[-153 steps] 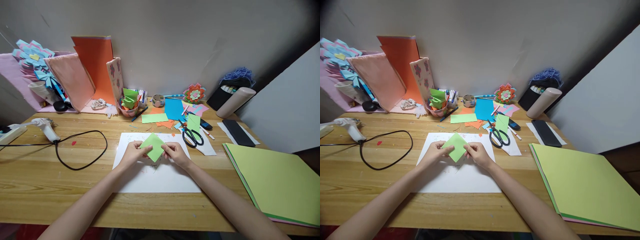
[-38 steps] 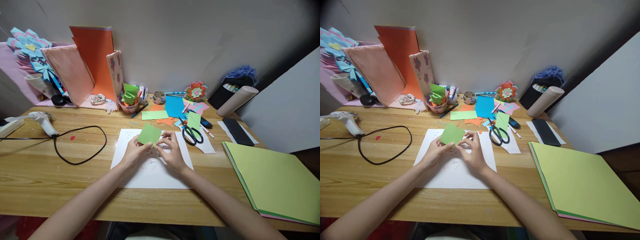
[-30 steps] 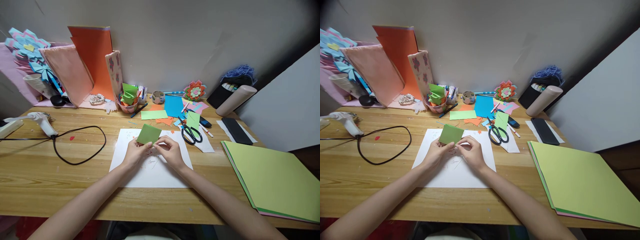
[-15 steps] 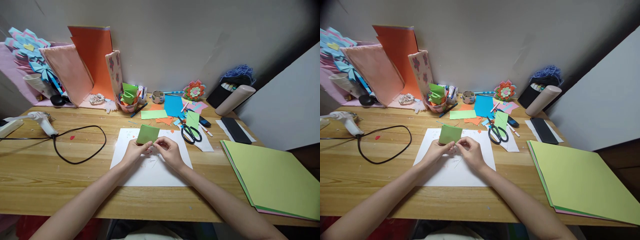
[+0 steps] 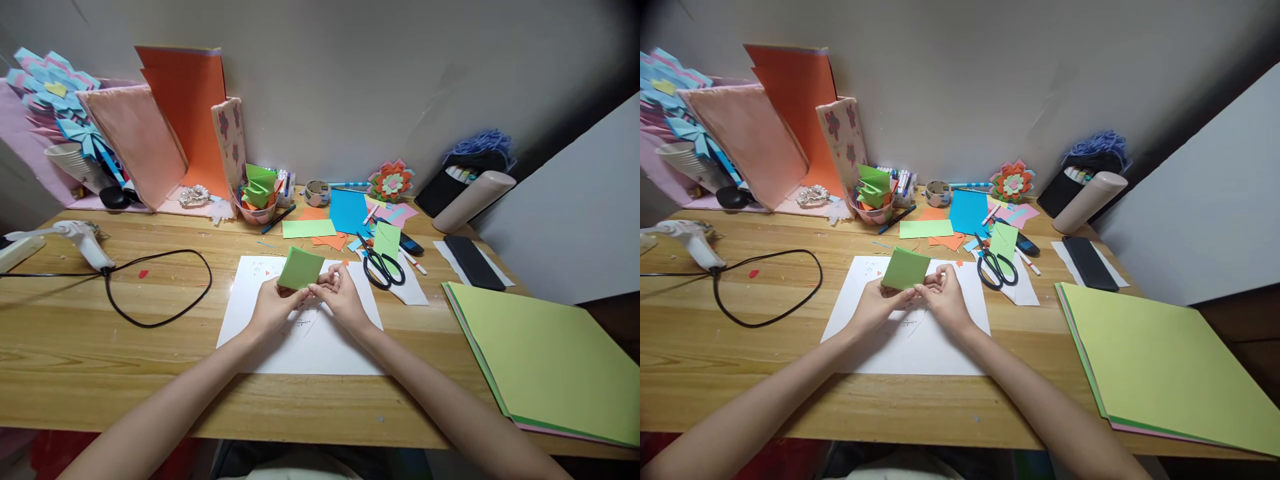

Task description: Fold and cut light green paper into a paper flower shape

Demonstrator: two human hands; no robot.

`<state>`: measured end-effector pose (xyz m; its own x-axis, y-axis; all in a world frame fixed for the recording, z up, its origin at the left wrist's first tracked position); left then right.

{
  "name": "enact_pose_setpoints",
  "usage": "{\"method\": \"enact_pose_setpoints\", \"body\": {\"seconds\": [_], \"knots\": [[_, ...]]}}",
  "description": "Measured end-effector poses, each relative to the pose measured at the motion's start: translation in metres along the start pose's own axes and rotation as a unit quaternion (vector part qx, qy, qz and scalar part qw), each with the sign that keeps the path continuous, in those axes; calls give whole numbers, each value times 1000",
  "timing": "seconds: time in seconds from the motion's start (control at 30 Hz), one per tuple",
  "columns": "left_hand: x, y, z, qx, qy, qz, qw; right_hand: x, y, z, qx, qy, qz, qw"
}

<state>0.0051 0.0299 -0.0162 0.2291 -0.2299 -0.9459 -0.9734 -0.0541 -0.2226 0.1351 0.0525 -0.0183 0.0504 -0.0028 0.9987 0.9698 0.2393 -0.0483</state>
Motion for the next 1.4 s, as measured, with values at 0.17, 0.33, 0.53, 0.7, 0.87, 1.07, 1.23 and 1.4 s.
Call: {"method": "enact_pose_setpoints", "body": {"seconds": [0.17,0.33,0.53,0.7,0.87,1.07,1.23,1.4], "knots": [[4,2,0,2,34,-37,999,2,-3,3,55,-10,-16,998],[7,3,3,26,46,-76,996,3,-8,1,129,-19,-61,990],[9,4,4,20,34,-62,997,4,-7,-1,85,-21,-79,993],[8,-1,4,64,67,-41,995,-6,-5,-1,58,-72,-43,995],[3,-1,2,87,108,4,990,-11,-8,-4,93,-103,16,990],[-7,-4,1,98,57,51,992,-7,-15,-6,143,-99,-20,985],[-6,-6,0,74,40,75,994,-5,-18,-7,147,-70,-42,986],[-3,-5,1,64,25,78,995,-5,-17,-9,101,-51,-80,990]]}}
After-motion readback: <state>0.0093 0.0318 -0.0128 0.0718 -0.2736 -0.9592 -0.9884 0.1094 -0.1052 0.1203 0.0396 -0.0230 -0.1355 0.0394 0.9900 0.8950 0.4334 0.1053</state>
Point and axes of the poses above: each hand's wrist, its own z-axis towards the middle knuckle, its own y-axis out of the back of the hand, x = y × z, the point moved 7 cm from there along z, towards the middle knuckle, and after that the axes turned 6 degrees about -z, right-handed, at the moved point
